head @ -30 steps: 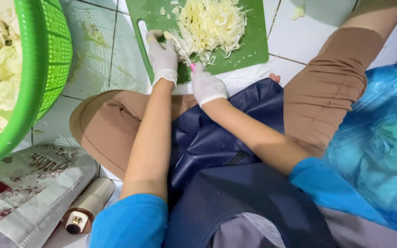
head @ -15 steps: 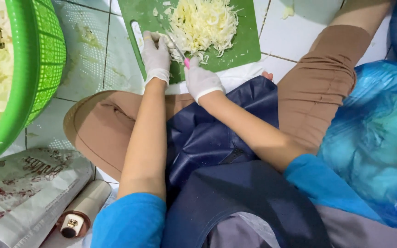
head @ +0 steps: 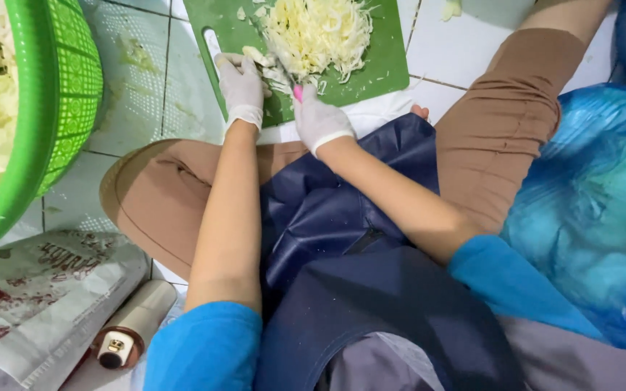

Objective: Shredding cabbage into thin strips using a knife on a cutting board.

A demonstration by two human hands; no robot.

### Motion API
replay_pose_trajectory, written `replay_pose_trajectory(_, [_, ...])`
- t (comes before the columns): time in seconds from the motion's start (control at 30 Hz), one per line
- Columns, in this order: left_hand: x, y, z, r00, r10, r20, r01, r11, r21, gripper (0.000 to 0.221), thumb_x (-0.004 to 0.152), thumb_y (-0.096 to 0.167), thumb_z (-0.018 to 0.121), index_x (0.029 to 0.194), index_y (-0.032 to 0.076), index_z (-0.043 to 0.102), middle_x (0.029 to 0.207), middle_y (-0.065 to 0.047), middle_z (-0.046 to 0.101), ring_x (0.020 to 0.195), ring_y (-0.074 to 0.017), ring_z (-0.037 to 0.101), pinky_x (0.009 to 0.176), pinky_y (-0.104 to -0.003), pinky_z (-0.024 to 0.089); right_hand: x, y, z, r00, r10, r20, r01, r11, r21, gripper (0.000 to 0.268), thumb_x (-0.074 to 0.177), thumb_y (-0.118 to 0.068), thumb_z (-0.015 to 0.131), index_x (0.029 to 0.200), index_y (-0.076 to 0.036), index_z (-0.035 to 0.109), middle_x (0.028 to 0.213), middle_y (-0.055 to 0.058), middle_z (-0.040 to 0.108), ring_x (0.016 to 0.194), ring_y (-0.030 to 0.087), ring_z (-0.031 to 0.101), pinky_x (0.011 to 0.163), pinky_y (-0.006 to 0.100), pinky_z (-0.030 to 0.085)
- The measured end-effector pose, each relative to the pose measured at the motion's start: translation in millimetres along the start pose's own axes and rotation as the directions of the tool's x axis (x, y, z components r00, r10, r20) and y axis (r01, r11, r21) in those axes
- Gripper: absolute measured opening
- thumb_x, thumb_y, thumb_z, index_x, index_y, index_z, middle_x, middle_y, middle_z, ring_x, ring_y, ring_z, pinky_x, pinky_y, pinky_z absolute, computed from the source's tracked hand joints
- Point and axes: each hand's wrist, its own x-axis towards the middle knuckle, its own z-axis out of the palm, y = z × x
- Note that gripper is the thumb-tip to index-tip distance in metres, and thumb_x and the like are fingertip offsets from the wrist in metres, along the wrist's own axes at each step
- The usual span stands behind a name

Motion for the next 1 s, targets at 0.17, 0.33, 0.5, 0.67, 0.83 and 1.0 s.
replay_pose_trajectory(0.17, [1.9,5.0,1.3,0.998,0.001,0.066,-0.001,1.000,0.010,0.015,0.090,0.009,0.051,0.100,0.011,0.040,0.067,-0.002,0.053,0.039,-0.0099,0.049,0.034,-0.024,0.047,0.2,7.5,16.4,0.998,0.024,0.059,-0.022,0.999,-0.033,0.036,0.095,-0.039,0.032,0.114,-0.010,0.040,0.083,0.023,0.065,0.078,0.047,0.061,0.071,0.053,0.046])
replay_pose_trajectory(0.33, [1.1,8.7,1.7,0.997,0.011,0.074,-0.013,1.000,0.022,0.017,0.088,0.007,0.055,0.091,0.014,0.040,0.064,0.000,0.053,0.041,-0.0087,0.050,0.033,-0.024,0.044,3.2,5.6,16.1,0.996,0.018,0.090,-0.016,1.000,-0.023,0.032,0.095,-0.037,0.033,0.110,-0.009,0.038,0.080,0.022,0.064,0.075,0.046,0.061,0.070,0.054,0.045])
replay_pose_trajectory(0.5, [9.7,-13.2,7.0,0.971,0.241,0.005,-0.235,0.942,0.241,0.022,0.086,0.014,0.055,0.101,0.015,0.039,0.063,-0.001,0.053,0.045,-0.0144,0.054,0.044,-0.031,0.049,11.5,-3.3,15.8,0.996,0.024,0.090,-0.024,1.000,0.003,0.026,0.095,-0.029,0.034,0.108,-0.007,0.040,0.093,0.022,0.064,0.084,0.045,0.061,0.076,0.053,0.045])
replay_pose_trajectory(0.67, [-4.0,9.3,1.8,0.941,0.331,0.062,-0.320,0.821,0.474,0.026,0.086,0.015,0.045,0.108,0.005,0.053,0.086,-0.011,0.068,0.066,-0.0235,0.063,0.066,-0.035,0.051,6.8,5.2,-2.1,0.992,0.089,0.091,-0.091,0.996,0.016,0.038,0.093,-0.038,0.029,0.117,-0.010,0.039,0.091,0.025,0.064,0.086,0.048,0.060,0.076,0.055,0.044])
replay_pose_trajectory(0.83, [2.8,-13.7,-6.7,0.929,0.361,0.080,-0.351,0.792,0.499,0.025,0.079,0.011,0.057,0.102,0.006,0.049,0.091,-0.015,0.056,0.075,-0.0297,0.060,0.070,-0.037,0.051,8.6,16.4,1.3,0.998,0.044,0.040,-0.043,0.999,-0.017,0.044,0.094,-0.041,0.028,0.124,-0.009,0.035,0.089,0.022,0.065,0.082,0.046,0.061,0.073,0.054,0.045])
replay_pose_trajectory(1.0, [0.6,8.6,-19.3,0.940,0.317,0.126,-0.340,0.884,0.319,0.013,0.081,0.008,0.056,0.090,0.006,0.047,0.079,-0.006,0.068,0.064,-0.0184,0.061,0.064,-0.028,0.050,1.4,19.8,-12.9,1.000,0.017,0.010,-0.017,1.000,-0.011,0.034,0.096,-0.039,0.029,0.119,-0.015,0.037,0.090,0.017,0.065,0.081,0.042,0.063,0.072,0.054,0.046])
